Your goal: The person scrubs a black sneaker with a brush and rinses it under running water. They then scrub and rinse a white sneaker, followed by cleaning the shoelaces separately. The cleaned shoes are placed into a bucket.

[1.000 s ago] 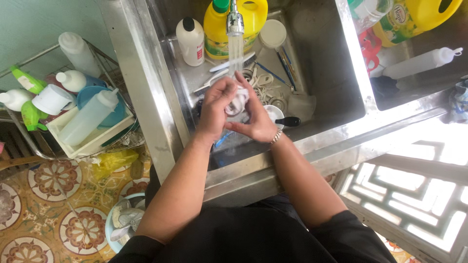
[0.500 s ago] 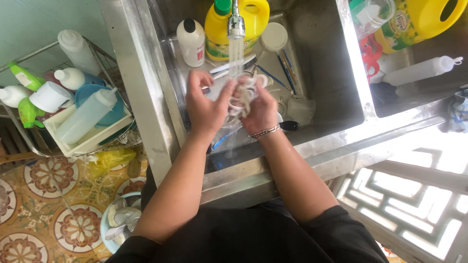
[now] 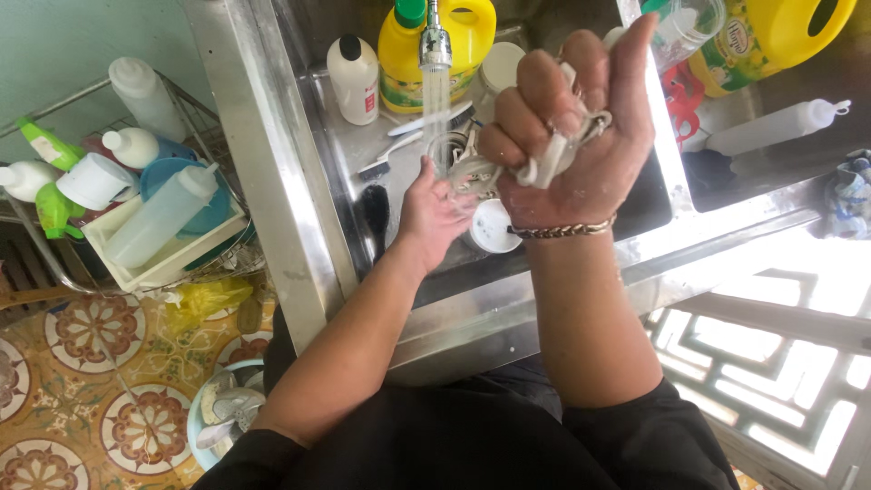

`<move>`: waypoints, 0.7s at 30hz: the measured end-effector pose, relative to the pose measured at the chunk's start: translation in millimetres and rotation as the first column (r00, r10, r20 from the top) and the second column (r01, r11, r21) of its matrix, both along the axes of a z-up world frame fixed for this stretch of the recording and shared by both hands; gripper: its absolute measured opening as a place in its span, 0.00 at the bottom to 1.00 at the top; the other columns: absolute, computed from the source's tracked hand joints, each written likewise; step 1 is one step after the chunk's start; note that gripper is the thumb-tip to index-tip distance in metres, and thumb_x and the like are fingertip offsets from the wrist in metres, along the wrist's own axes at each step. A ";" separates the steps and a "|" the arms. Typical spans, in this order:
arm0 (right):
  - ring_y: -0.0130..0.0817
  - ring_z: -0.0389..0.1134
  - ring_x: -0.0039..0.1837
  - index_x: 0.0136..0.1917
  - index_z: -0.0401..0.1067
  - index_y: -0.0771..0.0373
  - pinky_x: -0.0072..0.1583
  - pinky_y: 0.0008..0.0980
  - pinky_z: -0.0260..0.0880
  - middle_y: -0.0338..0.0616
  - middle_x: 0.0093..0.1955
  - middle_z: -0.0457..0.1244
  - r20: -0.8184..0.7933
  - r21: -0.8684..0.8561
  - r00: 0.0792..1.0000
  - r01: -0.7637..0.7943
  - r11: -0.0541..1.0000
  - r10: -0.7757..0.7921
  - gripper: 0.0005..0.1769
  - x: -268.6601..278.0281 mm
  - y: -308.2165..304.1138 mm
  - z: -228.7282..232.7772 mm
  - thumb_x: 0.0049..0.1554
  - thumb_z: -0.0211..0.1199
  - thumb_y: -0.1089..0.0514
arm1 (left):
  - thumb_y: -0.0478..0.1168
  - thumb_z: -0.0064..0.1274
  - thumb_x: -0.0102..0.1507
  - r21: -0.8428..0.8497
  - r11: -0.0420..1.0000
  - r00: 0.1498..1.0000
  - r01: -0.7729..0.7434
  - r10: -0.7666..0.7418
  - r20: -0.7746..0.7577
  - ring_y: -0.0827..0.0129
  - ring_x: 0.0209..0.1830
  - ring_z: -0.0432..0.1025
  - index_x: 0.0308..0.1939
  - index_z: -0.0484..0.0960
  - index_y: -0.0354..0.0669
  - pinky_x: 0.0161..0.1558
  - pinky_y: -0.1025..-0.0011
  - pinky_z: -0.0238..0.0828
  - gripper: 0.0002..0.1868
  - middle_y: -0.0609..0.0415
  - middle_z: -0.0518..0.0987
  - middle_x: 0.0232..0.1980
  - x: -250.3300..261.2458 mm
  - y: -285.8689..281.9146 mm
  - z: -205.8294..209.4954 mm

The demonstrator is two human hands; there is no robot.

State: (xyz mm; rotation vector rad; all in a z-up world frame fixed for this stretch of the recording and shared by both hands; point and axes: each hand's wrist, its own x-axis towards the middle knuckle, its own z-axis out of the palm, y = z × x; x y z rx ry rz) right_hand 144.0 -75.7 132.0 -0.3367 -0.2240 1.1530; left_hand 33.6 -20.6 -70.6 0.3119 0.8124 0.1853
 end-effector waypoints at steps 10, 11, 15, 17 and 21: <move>0.53 0.62 0.80 0.77 0.62 0.59 0.77 0.53 0.59 0.52 0.71 0.69 0.926 -0.215 -0.155 0.530 0.820 0.343 0.32 -44.5 -21.7 -104.8 0.63 0.56 0.45 | 0.65 0.30 0.72 -0.053 0.985 0.784 -0.163 0.162 0.600 0.45 0.74 0.63 0.79 0.57 0.42 0.73 0.51 0.64 0.40 0.36 0.67 0.73 -15.6 0.6 29.1; 0.56 0.55 0.81 0.78 0.59 0.59 0.76 0.55 0.55 0.57 0.74 0.61 0.920 -0.214 -0.171 0.538 0.815 0.354 0.39 -58.8 -23.3 -111.7 0.58 0.58 0.43 | 0.66 0.30 0.72 -0.102 0.983 0.684 -0.156 0.182 0.707 0.44 0.74 0.63 0.79 0.58 0.45 0.72 0.50 0.63 0.39 0.35 0.67 0.74 -13.5 -0.8 30.6; 0.61 0.38 0.86 0.83 0.50 0.59 0.79 0.59 0.37 0.60 0.84 0.44 0.921 -0.136 -0.253 0.505 0.853 0.297 0.49 -53.7 -17.8 -129.2 0.55 0.61 0.39 | 0.64 0.31 0.70 0.004 0.997 0.733 -0.073 0.051 0.678 0.48 0.75 0.61 0.80 0.52 0.53 0.70 0.49 0.61 0.38 0.41 0.63 0.77 -7.6 -19.6 23.8; 0.60 0.37 0.88 0.85 0.52 0.56 0.83 0.57 0.34 0.55 0.87 0.43 0.905 -0.086 -0.318 0.511 0.855 0.281 0.43 -30.9 -15.1 -135.8 0.62 0.57 0.41 | 0.62 0.33 0.72 0.111 0.992 0.839 -0.067 -0.004 0.545 0.51 0.79 0.59 0.82 0.50 0.49 0.74 0.50 0.59 0.39 0.42 0.60 0.80 -5.4 -25.5 14.7; 0.60 0.38 0.91 0.84 0.58 0.55 0.87 0.52 0.38 0.53 0.89 0.43 0.897 -0.109 -0.309 0.538 0.836 0.316 0.33 -35.1 -28.4 -142.8 0.69 0.49 0.45 | 0.64 0.30 0.76 0.026 0.988 0.842 -0.154 0.118 0.526 0.49 0.82 0.55 0.85 0.49 0.37 0.78 0.51 0.57 0.43 0.38 0.56 0.83 -10.7 -19.7 1.0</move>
